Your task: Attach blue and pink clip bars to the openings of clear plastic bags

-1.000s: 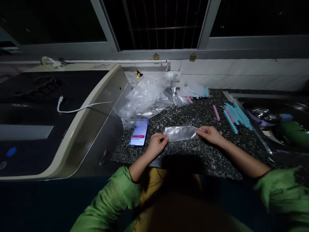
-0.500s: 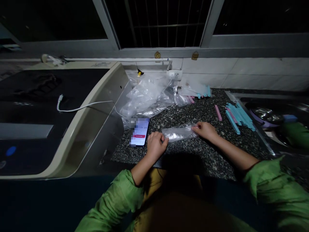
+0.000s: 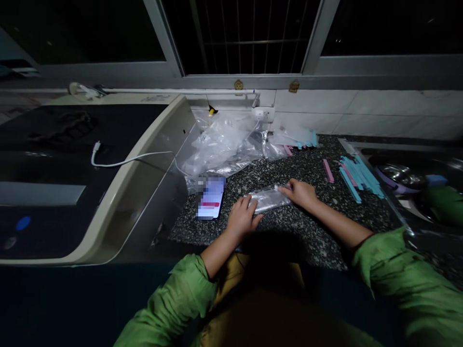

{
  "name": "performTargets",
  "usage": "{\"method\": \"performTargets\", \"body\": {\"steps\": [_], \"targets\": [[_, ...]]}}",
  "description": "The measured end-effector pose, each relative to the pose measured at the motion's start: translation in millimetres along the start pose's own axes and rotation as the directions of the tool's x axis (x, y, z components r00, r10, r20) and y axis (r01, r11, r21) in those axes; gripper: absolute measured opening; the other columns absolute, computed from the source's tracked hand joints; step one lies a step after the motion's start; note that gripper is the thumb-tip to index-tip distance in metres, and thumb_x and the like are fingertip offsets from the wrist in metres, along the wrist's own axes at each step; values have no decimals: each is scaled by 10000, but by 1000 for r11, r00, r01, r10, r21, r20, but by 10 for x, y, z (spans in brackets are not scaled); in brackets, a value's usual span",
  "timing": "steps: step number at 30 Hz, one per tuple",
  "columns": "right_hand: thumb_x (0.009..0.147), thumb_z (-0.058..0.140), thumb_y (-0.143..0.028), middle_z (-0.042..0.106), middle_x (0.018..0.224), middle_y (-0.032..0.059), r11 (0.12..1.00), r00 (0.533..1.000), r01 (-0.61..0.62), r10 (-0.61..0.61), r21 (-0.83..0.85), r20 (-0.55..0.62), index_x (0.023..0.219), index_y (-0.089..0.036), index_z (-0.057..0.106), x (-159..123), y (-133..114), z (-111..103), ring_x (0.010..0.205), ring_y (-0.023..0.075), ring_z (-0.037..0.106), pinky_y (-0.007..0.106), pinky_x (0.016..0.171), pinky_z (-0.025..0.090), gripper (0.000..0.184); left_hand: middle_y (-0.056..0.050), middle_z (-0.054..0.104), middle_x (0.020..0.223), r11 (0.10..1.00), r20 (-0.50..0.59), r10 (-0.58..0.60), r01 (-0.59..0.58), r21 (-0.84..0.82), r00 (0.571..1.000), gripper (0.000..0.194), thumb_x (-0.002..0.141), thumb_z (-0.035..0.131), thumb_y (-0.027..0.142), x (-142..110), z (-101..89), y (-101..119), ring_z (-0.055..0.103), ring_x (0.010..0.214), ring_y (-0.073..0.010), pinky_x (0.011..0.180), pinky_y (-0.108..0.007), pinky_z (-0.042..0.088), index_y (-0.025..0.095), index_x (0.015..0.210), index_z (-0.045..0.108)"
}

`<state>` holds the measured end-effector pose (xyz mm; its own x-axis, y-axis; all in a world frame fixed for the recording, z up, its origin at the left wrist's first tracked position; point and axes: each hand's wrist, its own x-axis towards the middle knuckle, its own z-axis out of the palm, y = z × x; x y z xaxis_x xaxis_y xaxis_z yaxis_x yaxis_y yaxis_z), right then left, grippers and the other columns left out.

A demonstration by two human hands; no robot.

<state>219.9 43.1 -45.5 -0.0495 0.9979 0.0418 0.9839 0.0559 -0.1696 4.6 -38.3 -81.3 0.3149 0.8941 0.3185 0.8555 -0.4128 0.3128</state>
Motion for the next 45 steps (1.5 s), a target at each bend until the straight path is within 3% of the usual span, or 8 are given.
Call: {"method": "performTargets", "body": {"steps": [7, 12, 16, 20, 30, 32, 38, 45], "targets": [[782, 470, -364, 628, 707, 34, 927, 994, 110, -99, 358, -48, 752, -185, 580, 91, 78, 82, 647, 159, 558, 242, 584, 364, 213, -179, 484, 1276, 999, 11, -34, 34, 27, 999, 464, 806, 513, 363, 13, -39, 16, 478, 1098, -290, 885, -448, 419, 149, 1217, 501], [780, 503, -376, 635, 749, 41, 976, 991, 62, -35, 207, -131, 898, -194, 598, 89, 67, 80, 680, 194, 562, 271, 582, 357, 238, -134, 534, 1234, 997, 45, -10, 7, 83, 999, 374, 818, 493, 358, 22, -49, 29, 489, 1069, -287, 821, -443, 436, 202, 1151, 561], [822, 474, -330, 629, 888, 82, 941, 874, 336, -291, 50, -389, 939, -175, 592, -26, 3, 24, 828, 210, 539, 297, 695, 380, 227, -146, 540, 1226, 993, 4, -8, 8, 115, 1000, 383, 818, 490, 375, 12, -24, 18, 496, 1064, -278, 838, -441, 431, 186, 1143, 566], [839, 480, -349, 615, 800, 70, 841, 786, 540, -519, -36, -335, 828, -174, 601, -193, -156, 57, 791, 197, 501, 295, 715, 361, 213, -131, 469, 1334, 988, -31, 104, -99, 118, 994, 442, 808, 512, 352, 5, 8, 9, 451, 1163, -281, 936, -455, 381, 193, 1221, 511], [838, 498, -356, 610, 766, 90, 895, 844, 382, -440, -231, -306, 800, -152, 627, -34, 74, 100, 761, 214, 475, 315, 663, 313, 244, -120, 520, 1289, 995, 81, 90, -93, 39, 993, 440, 807, 516, 378, 0, 24, -1, 452, 1191, -275, 979, -460, 368, 177, 1198, 522], [856, 475, -343, 611, 805, 91, 840, 774, 482, -542, -249, -328, 846, -145, 637, -56, 111, 45, 781, 203, 471, 308, 681, 319, 256, -147, 506, 1291, 998, 72, 64, -65, 8, 995, 462, 796, 530, 371, 8, 9, 5, 464, 1178, -272, 976, -449, 377, 151, 1202, 509], [891, 438, -248, 605, 822, 52, 448, 408, 839, -894, -310, -188, 894, -184, 642, -199, -71, 48, 778, 169, 444, 289, 673, 304, 214, -170, 514, 1264, 1000, 80, 17, -15, -16, 997, 444, 789, 532, 360, -1, -38, 42, 481, 1157, -269, 971, -424, 391, 115, 1159, 532], [901, 394, -183, 583, 757, 64, 465, 427, 808, -885, -361, -186, 763, -159, 625, -159, -138, 175, 735, 165, 427, 292, 647, 299, 270, -192, 378, 1388, 943, -148, -277, 298, 147, 949, 565, 802, 463, 497, 47, -217, -51, 369, 1239, -357, 995, -598, 266, 142, 1241, 476]]}}
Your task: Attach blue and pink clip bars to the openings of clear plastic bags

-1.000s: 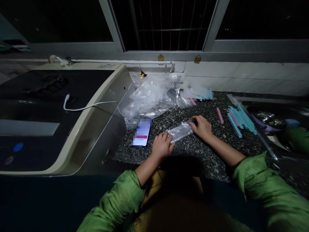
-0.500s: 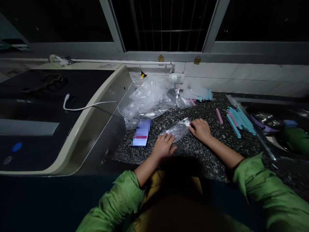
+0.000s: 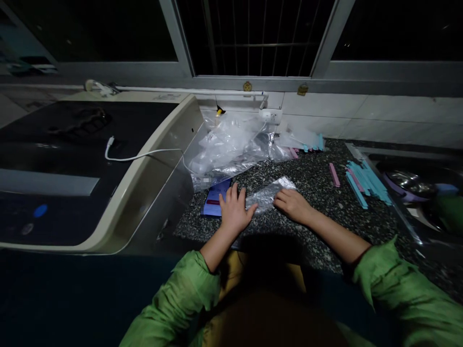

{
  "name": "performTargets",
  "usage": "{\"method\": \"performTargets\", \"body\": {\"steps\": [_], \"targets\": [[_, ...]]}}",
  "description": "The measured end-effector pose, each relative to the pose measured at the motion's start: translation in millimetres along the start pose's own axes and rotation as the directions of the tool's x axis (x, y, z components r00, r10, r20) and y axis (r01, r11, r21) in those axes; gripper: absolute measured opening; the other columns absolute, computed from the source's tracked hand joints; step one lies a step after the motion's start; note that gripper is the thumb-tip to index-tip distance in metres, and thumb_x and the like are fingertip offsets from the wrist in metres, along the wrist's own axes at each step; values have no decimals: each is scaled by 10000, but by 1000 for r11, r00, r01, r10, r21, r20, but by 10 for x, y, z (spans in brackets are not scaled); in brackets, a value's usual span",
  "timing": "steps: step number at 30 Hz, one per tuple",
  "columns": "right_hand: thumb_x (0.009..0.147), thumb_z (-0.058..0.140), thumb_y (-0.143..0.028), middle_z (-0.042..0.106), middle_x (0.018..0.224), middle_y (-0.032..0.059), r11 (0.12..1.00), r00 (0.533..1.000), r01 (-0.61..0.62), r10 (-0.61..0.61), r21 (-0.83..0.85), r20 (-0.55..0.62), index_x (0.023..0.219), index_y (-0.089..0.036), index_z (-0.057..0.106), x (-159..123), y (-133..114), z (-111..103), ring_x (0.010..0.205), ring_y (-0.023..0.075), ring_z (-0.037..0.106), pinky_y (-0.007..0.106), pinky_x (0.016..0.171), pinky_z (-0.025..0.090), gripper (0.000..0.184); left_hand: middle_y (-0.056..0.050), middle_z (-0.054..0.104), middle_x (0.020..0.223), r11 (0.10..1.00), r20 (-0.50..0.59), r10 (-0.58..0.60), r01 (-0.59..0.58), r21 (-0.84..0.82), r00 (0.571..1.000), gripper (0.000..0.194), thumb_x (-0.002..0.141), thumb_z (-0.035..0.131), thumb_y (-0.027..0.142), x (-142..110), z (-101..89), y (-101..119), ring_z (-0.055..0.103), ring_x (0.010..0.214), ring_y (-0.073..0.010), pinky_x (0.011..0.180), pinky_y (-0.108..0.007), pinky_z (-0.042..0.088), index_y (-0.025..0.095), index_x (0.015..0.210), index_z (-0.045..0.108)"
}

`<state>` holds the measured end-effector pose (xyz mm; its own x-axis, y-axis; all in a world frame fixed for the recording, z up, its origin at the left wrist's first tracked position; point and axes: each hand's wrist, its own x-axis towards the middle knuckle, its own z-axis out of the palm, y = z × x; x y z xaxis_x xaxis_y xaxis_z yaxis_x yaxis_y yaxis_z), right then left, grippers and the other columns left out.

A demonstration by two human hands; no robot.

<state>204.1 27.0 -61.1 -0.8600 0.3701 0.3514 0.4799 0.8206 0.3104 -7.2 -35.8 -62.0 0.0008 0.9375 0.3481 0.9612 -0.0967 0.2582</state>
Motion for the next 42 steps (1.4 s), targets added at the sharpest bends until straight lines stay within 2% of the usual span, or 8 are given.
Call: {"method": "performTargets", "body": {"steps": [3, 10, 18, 24, 28, 31, 34, 42], "targets": [[901, 392, -185, 581, 760, 64, 1000, 1000, -10, 10, -7, 10, 749, -161, 619, -12, -2, -7, 728, 163, 428, 291, 643, 303, 274, -201, 366, 1392, 999, 8, -8, 9, -45, 1000, 574, 807, 466, 485, 85, -38, -84, 374, 1238, -347, 985, -562, 303, 126, 1254, 459], [903, 383, -185, 587, 774, 64, 1000, 1000, -23, 23, 15, -1, 765, -167, 622, -41, -3, -14, 747, 166, 439, 289, 645, 313, 277, -113, 550, 1201, 843, 65, 476, -434, -318, 877, 503, 709, 614, 496, 72, -4, -208, 464, 1132, -262, 974, -421, 369, 179, 1097, 578], [843, 504, -361, 594, 822, 78, 983, 991, -71, 89, 167, -102, 861, -149, 621, -21, -98, -145, 779, 183, 454, 303, 692, 346, 243, -88, 630, 961, 842, -26, 476, -464, -274, 879, 175, 821, 486, 229, 79, 63, -120, 544, 907, -209, 793, -368, 439, 173, 799, 650], [846, 479, -273, 598, 721, 61, 916, 952, -215, 274, 338, -136, 734, -177, 612, 88, -176, -264, 723, 175, 475, 307, 651, 356, 199, -77, 646, 902, 683, -249, 394, -463, -565, 885, 140, 814, 500, 244, 228, -64, 49, 561, 858, -186, 794, -351, 439, 169, 799, 618], [818, 513, -298, 600, 661, 36, 630, 811, -378, 578, 678, -85, 674, -177, 595, 165, -105, -450, 655, 149, 505, 286, 627, 395, 205, -95, 640, 979, 399, -243, 122, -272, -876, 962, 387, 783, 535, 469, 423, -153, 125, 572, 931, -202, 846, -357, 430, 172, 1027, 572], [760, 573, -383, 604, 640, 15, 315, 691, -439, 717, 842, 92, 704, -173, 617, 212, -65, -594, 609, 139, 518, 267, 581, 401, 222, -92, 646, 998, 124, -80, 116, -94, -988, 990, 601, 688, 553, 626, 565, -173, 211, 585, 934, -213, 834, -340, 437, 173, 1084, 559], [690, 628, -453, 615, 649, 5, 63, 617, -419, 751, 906, 234, 706, -173, 619, 243, -64, -662, 607, 133, 529, 257, 580, 407, 281, -57, 673, 861, 50, 65, 119, 60, -997, 991, 548, 586, 663, 600, 652, -183, 350, 599, 836, -195, 778, -304, 445, 159, 910, 637], [577, 692, -528, 618, 672, -1, -206, 631, -509, 571, 835, 526, 725, -165, 634, 72, -80, -544, 609, 127, 530, 253, 594, 400, 396, 40, 583, 583, -129, 210, -261, 182, -975, 942, 344, 523, 745, 431, 812, -98, 476, 491, 557, -88, 608, -222, 387, 148, 671, 615]]}}
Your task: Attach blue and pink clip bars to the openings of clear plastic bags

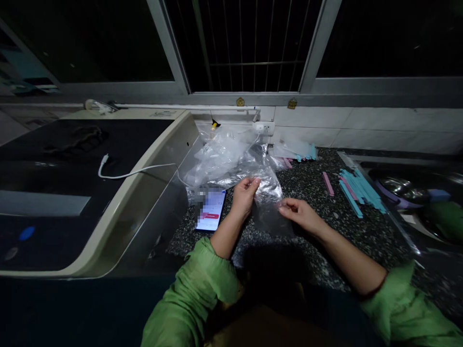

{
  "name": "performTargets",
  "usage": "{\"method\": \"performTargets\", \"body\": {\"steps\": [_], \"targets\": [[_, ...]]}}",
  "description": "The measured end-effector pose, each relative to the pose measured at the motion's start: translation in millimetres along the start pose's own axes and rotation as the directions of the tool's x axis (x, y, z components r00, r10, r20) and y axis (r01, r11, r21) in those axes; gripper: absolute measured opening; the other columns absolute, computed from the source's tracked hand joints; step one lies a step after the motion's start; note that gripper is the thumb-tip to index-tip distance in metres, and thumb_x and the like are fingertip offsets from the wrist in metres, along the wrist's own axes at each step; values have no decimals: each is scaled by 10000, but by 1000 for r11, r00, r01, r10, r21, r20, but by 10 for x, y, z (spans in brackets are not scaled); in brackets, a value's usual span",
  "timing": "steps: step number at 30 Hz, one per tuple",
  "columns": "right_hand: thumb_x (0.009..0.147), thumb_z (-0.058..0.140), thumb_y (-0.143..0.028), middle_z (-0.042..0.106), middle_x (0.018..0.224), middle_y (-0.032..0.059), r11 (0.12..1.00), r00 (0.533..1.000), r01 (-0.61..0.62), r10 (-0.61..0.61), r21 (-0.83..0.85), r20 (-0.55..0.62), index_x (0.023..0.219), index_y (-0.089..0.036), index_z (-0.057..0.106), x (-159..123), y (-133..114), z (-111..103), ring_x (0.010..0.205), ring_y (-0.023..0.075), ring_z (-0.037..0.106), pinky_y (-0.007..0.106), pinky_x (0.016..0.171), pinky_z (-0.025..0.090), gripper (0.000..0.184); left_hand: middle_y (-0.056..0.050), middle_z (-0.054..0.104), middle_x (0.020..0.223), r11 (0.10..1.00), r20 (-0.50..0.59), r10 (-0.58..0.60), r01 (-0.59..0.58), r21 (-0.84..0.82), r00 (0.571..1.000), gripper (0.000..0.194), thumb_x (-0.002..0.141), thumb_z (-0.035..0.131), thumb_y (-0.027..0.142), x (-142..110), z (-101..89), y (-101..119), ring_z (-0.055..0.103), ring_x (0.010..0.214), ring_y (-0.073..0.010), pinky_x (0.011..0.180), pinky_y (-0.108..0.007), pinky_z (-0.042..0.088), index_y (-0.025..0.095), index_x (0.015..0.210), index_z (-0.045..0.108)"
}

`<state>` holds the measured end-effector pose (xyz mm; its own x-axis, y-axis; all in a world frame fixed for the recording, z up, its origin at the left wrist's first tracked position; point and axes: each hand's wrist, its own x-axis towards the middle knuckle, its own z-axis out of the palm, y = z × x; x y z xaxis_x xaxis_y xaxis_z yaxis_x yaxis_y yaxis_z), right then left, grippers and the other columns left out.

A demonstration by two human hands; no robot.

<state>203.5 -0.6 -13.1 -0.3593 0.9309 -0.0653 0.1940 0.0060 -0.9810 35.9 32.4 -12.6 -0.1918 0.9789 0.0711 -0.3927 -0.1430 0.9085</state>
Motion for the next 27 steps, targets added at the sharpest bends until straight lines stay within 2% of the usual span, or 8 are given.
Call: {"method": "performTargets", "body": {"steps": [4, 7, 10, 15, 17, 20, 23, 27], "targets": [[547, 709, -520, 539, 526, -30, 991, 986, -115, 122, -66, 114, 602, -153, 611, -51, 232, -1, 503, 88, 441, 225, 509, 316, 384, 30, 607, 641, 999, -105, 21, -24, -29, 994, 301, 542, 734, 384, 63, -49, -58, 524, 626, -105, 654, -228, 391, 152, 689, 609], [540, 698, -547, 483, 468, -50, 987, 974, -153, 160, -54, 158, 521, -149, 559, -78, 333, 37, 470, 69, 391, 216, 488, 268, 422, 28, 602, 628, 999, -89, -44, 42, -20, 995, 289, 552, 731, 377, 38, -67, -104, 528, 623, -111, 652, -235, 389, 149, 686, 614], [523, 706, -560, 510, 506, -46, 983, 954, -184, 181, -11, 238, 581, -140, 597, -69, 307, 24, 498, 75, 414, 216, 505, 279, 438, 35, 588, 594, 993, -79, -114, 112, -27, 990, 299, 537, 743, 381, -5, -74, -149, 520, 596, -108, 642, -237, 386, 147, 664, 607], [584, 671, -576, 580, 612, -18, 990, 993, -112, 110, 86, 28, 708, -146, 635, 97, 157, -69, 542, 81, 449, 214, 508, 300, 449, 38, 586, 585, 976, -12, -203, 201, -87, 979, 374, 482, 767, 420, -51, -63, -187, 516, 564, -101, 621, -238, 388, 146, 663, 588], [572, 693, -552, 576, 594, -24, 984, 995, -96, 97, 149, 1, 692, -150, 622, 195, 123, -54, 517, 77, 441, 212, 496, 299, 426, 38, 589, 580, 969, 2, -227, 226, -98, 974, 432, 431, 786, 437, -71, -51, -182, 510, 542, -96, 599, -235, 386, 146, 675, 580], [548, 735, -476, 583, 584, -33, 969, 996, -71, 80, 238, -32, 664, -157, 600, 316, 111, 29, 524, 85, 470, 225, 535, 342, 365, 28, 611, 606, 965, 31, -231, 233, -123, 972, 506, 403, 794, 463, -102, -38, -170, 526, 550, -104, 603, -241, 401, 149, 741, 588], [528, 751, -447, 584, 580, -41, 961, 983, 6, 46, 277, -180, 651, -164, 596, 374, 134, 105, 532, 91, 475, 233, 558, 357, 345, 15, 624, 624, 961, 96, -235, 246, -127, 967, 502, 454, 767, 499, -122, -39, -184, 539, 563, -115, 612, -250, 412, 149, 770, 596], [538, 739, -464, 598, 598, -33, 955, 961, 57, 26, 290, -275, 670, -168, 605, 342, 187, 127, 553, 99, 485, 243, 580, 377, 351, 17, 610, 584, 969, 116, -243, 247, -21, 963, 450, 478, 759, 493, -137, -45, -259, 509, 529, -105, 570, -233, 389, 138, 707, 605]]}}
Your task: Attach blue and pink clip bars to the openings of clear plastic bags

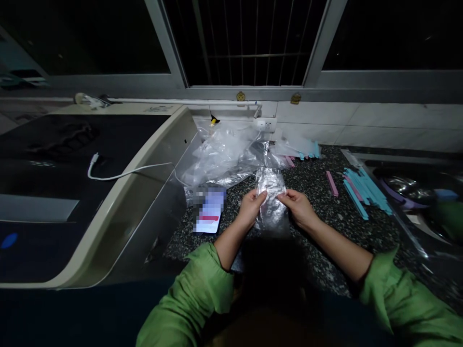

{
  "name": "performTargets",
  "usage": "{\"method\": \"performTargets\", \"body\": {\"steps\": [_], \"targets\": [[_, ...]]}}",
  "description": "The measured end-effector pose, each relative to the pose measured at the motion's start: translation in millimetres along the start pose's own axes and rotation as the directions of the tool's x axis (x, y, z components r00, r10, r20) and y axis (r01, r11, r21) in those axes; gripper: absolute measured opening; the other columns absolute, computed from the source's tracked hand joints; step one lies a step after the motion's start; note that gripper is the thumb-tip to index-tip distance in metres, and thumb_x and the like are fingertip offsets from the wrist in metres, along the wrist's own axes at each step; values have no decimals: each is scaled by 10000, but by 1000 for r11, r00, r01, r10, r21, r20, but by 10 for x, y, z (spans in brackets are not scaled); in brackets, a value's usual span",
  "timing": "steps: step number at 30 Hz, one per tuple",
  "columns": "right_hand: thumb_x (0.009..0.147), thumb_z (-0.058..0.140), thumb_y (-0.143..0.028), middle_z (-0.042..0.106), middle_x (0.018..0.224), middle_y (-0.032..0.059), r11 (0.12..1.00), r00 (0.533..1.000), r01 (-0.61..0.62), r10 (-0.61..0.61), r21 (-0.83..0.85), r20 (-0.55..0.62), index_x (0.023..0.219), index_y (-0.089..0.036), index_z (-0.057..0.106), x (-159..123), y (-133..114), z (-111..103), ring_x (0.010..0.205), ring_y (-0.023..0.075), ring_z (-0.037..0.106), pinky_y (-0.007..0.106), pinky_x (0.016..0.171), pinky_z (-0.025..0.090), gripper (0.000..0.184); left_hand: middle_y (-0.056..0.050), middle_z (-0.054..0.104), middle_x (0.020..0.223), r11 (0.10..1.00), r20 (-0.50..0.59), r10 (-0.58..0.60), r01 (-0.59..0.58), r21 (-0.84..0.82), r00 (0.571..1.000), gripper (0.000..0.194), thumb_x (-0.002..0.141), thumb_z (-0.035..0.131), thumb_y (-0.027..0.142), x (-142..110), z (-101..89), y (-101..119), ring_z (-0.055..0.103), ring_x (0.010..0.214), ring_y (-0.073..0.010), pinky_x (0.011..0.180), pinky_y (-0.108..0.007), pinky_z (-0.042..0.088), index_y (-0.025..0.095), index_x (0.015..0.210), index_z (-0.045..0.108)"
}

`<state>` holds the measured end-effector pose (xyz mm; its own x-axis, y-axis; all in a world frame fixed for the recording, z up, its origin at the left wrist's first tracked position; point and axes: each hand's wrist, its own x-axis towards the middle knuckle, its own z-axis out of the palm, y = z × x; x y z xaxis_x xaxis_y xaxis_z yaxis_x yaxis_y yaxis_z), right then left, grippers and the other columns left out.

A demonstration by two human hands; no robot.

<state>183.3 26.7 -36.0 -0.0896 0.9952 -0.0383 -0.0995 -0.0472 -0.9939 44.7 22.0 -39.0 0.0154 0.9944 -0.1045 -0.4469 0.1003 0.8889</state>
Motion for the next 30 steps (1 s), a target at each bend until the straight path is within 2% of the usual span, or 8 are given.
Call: {"method": "performTargets", "body": {"steps": [6, 11, 14, 17, 19, 22, 26, 30], "targets": [[557, 710, -503, 584, 580, -28, 998, 998, 20, -23, -57, -65, 645, -178, 588, -87, 40, -41, 542, 108, 473, 247, 558, 382, 358, -5, 647, 687, 995, 28, 37, -40, 92, 999, 464, 515, 745, 498, -35, 15, -75, 539, 604, -117, 613, -232, 397, 138, 782, 625], [605, 667, -522, 556, 567, -20, 992, 998, 15, -22, -127, -52, 634, -178, 577, -105, 117, -72, 531, 110, 456, 251, 534, 373, 357, 18, 592, 597, 995, 59, -4, -2, 96, 998, 480, 568, 672, 583, -33, -4, -110, 480, 530, -94, 547, -221, 357, 138, 731, 599], [650, 645, -489, 574, 646, -3, 952, 985, 142, -163, -270, -58, 749, -182, 604, -71, 77, -136, 566, 117, 472, 260, 555, 396, 325, 37, 547, 542, 990, 21, 11, -14, 140, 1000, 448, 579, 665, 574, -18, -13, -118, 425, 496, -80, 510, -211, 316, 143, 669, 582], [722, 604, -414, 599, 851, 40, 813, 889, 382, -453, -439, -65, 928, -203, 601, 8, -99, -216, 676, 142, 520, 297, 630, 437, 295, 38, 541, 530, 982, 59, 7, -18, 188, 998, 420, 587, 668, 553, -32, 1, -99, 418, 496, -82, 508, -211, 306, 146, 642, 581], [748, 591, -363, 587, 948, 67, 631, 793, 543, -602, -554, 92, 896, -213, 621, 68, -244, -259, 833, 185, 546, 351, 745, 441, 213, 33, 548, 536, 979, 110, -3, -20, 204, 994, 418, 588, 670, 549, -53, 15, -80, 429, 505, -86, 517, -214, 313, 143, 641, 590], [737, 620, -334, 586, 1037, 72, 438, 720, 648, -618, -623, 315, 853, -228, 644, 136, -382, -300, 1014, 239, 512, 439, 886, 378, 159, 28, 558, 551, 978, 171, -14, -22, 208, 985, 424, 575, 679, 551, -77, 25, -59, 439, 519, -90, 532, -219, 320, 140, 651, 607], [751, 609, -335, 617, 998, 67, 472, 758, 642, -509, -605, 408, 756, -207, 629, 166, -370, -336, 963, 223, 539, 434, 872, 383, 130, 24, 552, 562, 966, 222, 0, -58, 253, 975, 409, 606, 661, 545, -86, 13, -49, 448, 549, -97, 565, -226, 330, 140, 629, 602], [769, 584, -316, 636, 872, 55, 556, 780, 623, -501, -550, 376, 684, -193, 593, 141, -314, -354, 867, 195, 566, 396, 826, 409, 150, 9, 586, 657, 963, 236, 27, -89, 256, 971, 392, 634, 659, 516, -88, 15, -40, 497, 615, -117, 605, -233, 370, 146, 753, 608]]}}
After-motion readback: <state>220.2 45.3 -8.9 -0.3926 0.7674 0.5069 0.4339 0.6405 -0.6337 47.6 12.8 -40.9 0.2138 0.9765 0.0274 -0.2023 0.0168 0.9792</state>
